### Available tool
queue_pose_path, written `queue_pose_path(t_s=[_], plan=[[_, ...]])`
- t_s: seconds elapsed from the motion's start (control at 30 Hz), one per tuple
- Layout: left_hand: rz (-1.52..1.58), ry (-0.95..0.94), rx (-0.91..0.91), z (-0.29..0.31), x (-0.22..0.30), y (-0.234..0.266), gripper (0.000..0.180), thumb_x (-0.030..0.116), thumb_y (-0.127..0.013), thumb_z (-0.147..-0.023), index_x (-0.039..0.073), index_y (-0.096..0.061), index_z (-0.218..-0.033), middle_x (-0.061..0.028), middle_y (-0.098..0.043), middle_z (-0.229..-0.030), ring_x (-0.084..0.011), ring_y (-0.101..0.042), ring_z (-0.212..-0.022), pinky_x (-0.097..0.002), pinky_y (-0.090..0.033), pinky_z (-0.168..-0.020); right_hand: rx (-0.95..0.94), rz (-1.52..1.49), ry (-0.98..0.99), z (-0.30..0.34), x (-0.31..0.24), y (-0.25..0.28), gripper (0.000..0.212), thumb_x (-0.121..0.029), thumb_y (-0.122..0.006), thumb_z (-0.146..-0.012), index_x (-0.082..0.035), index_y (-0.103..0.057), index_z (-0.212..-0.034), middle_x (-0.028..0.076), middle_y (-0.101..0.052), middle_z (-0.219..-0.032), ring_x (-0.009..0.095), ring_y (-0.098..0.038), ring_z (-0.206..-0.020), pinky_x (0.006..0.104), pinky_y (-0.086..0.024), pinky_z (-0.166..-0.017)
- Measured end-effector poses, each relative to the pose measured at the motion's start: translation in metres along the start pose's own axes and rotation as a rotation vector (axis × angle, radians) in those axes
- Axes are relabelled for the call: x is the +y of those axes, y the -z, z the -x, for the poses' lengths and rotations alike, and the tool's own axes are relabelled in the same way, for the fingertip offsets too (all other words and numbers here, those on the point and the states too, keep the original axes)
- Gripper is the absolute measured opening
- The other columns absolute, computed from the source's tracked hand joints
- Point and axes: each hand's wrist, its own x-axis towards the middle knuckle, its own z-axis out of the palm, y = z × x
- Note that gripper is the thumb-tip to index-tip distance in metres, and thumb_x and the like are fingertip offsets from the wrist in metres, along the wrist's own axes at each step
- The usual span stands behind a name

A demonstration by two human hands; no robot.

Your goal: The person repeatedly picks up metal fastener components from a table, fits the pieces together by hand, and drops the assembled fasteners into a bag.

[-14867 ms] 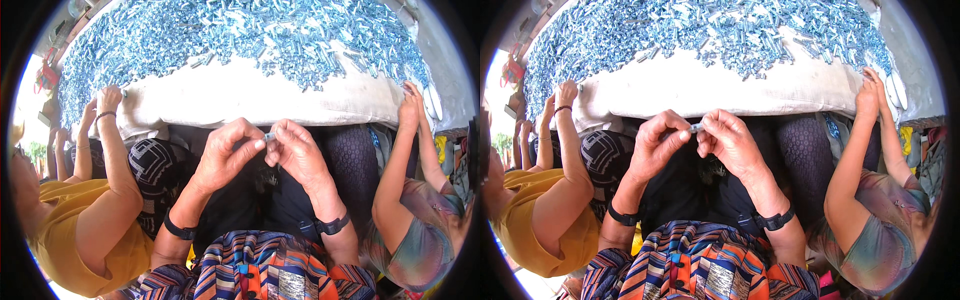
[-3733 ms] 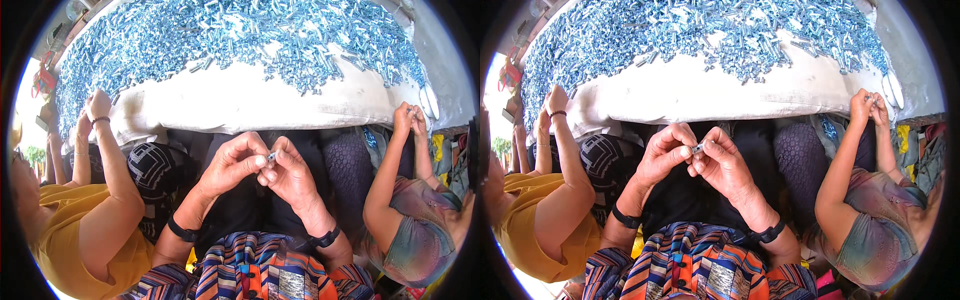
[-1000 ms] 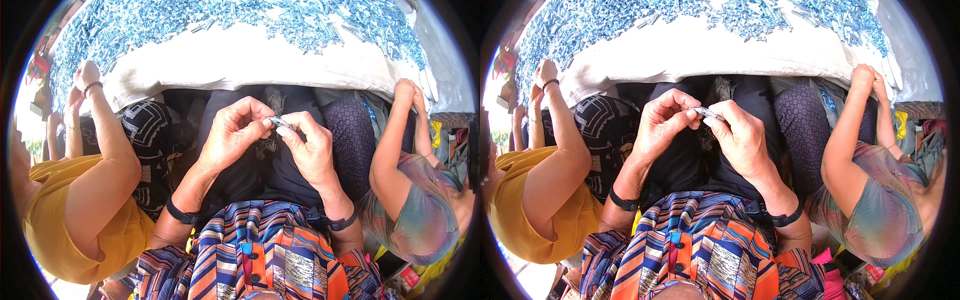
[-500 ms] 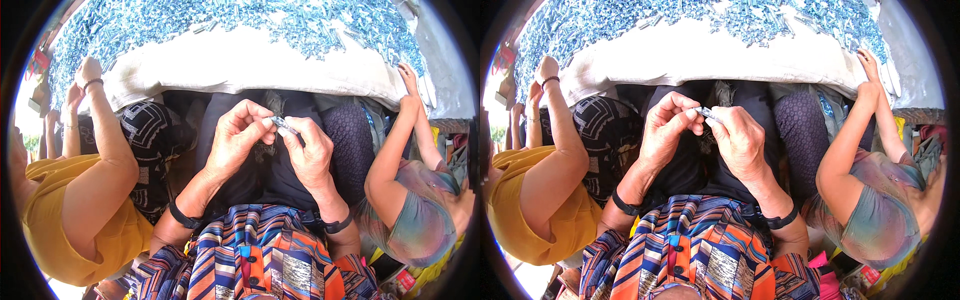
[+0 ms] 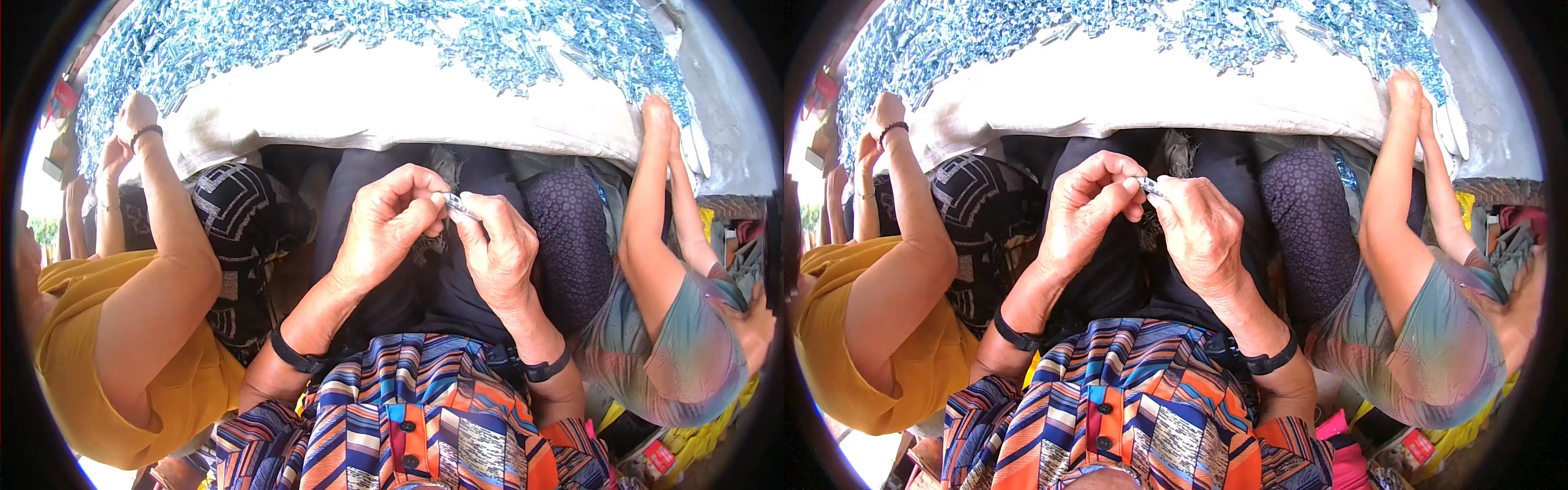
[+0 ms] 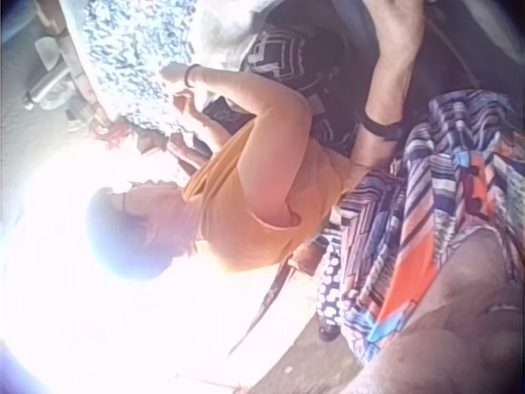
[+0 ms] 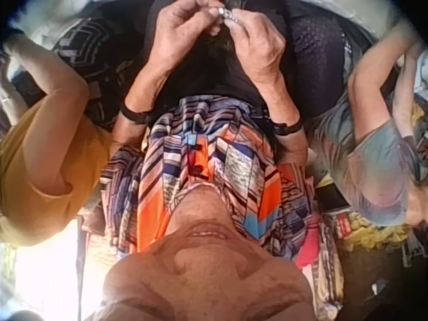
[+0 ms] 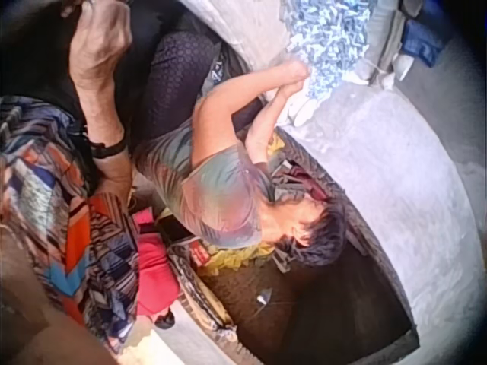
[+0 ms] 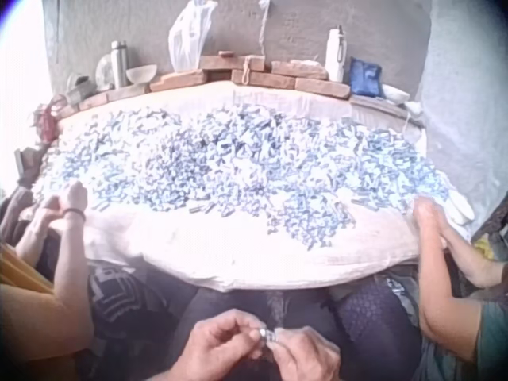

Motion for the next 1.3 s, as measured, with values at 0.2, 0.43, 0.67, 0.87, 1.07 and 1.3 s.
queue_pose_path(t_s=[0.2, 0.43, 0.67, 0.87, 1.07, 1.3], plan=[[-0.314, -0.074, -0.044, -0.001, 0.009, 0.009, 0.009, 0.002, -0.053, -0.086, -0.001, -0.06, -0.091, -0.0003, -0.06, -0.073, -0.0035, -0.051, -0.065, -0.0197, -0.042, -0.058, -0.043, 0.0, 0.058, -0.002, 0.002, 0.003, 0.022, 0.008, -0.067, -0.072, 0.001, -0.058, -0.091, 0.014, -0.061, -0.077, 0.029, -0.062, -0.068, 0.035, -0.05, -0.058], [-0.166, 0.067, -0.294, -0.01, 0.021, 0.025, 0.007, 0.008, -0.061, -0.088, 0.001, -0.06, -0.09, -0.0007, -0.06, -0.078, -0.0053, -0.055, -0.065, -0.0194, -0.045, -0.059, -0.148, -0.111, 0.016, -0.009, 0.001, 0.016, 0.019, 0.006, -0.068, -0.073, 0.0, -0.059, -0.088, 0.013, -0.061, -0.076, 0.027, -0.061, -0.064, 0.0338, -0.049, -0.057], [0.265, 0.32, -0.544, -0.003, -0.002, 0.031, 0.027, 0.017, -0.073, -0.08, 0.008, -0.05, -0.091, 0.0018, -0.052, -0.074, -0.0052, -0.051, -0.063, -0.0185, -0.041, -0.053, -0.57, -0.851, -0.533, -0.005, 0.0, 0.03, 0.007, -0.003, -0.066, -0.083, -0.002, -0.061, -0.087, 0.001, -0.061, -0.068, 0.005, -0.056, -0.062, 0.021, -0.044, -0.056], [0.418, 0.35, -0.586, -0.004, -0.015, 0.029, 0.027, 0.018, -0.072, -0.08, 0.008, -0.049, -0.09, 0.0014, -0.051, -0.073, -0.0064, -0.049, -0.062, -0.0192, -0.039, -0.053, -0.658, -1.035, -0.512, -0.007, 0.009, 0.026, 0.007, -0.004, -0.065, -0.085, -0.001, -0.059, -0.089, 0.002, -0.062, -0.072, 0.006, -0.057, -0.062, 0.0209, -0.045, -0.057], [0.182, 0.313, -0.453, -0.022, -0.005, 0.042, 0.025, 0.012, -0.073, -0.079, 0.005, -0.054, -0.093, -0.0003, -0.056, -0.078, -0.0069, -0.054, -0.066, -0.0203, -0.043, -0.058, -0.61, -0.866, -0.598, -0.015, 0.022, 0.014, 0.009, -0.005, -0.066, -0.084, -0.001, -0.059, -0.089, 0.003, -0.063, -0.071, 0.006, -0.057, -0.061, 0.0208, -0.044, -0.055], [-1.001, -0.355, 0.095, -0.105, 0.032, 0.051, 0.013, 0.009, -0.063, -0.078, 0.004, -0.062, -0.09, -0.0128, -0.06, -0.08, -0.0258, -0.061, -0.073, -0.0361, -0.048, -0.067, -0.569, -0.438, -0.389, -0.04, 0.039, 0.023, 0.015, -0.008, -0.07, -0.079, 0.002, -0.061, -0.088, 0.006, -0.06, -0.068, 0.009, -0.055, -0.06, 0.0241, -0.045, -0.055]])
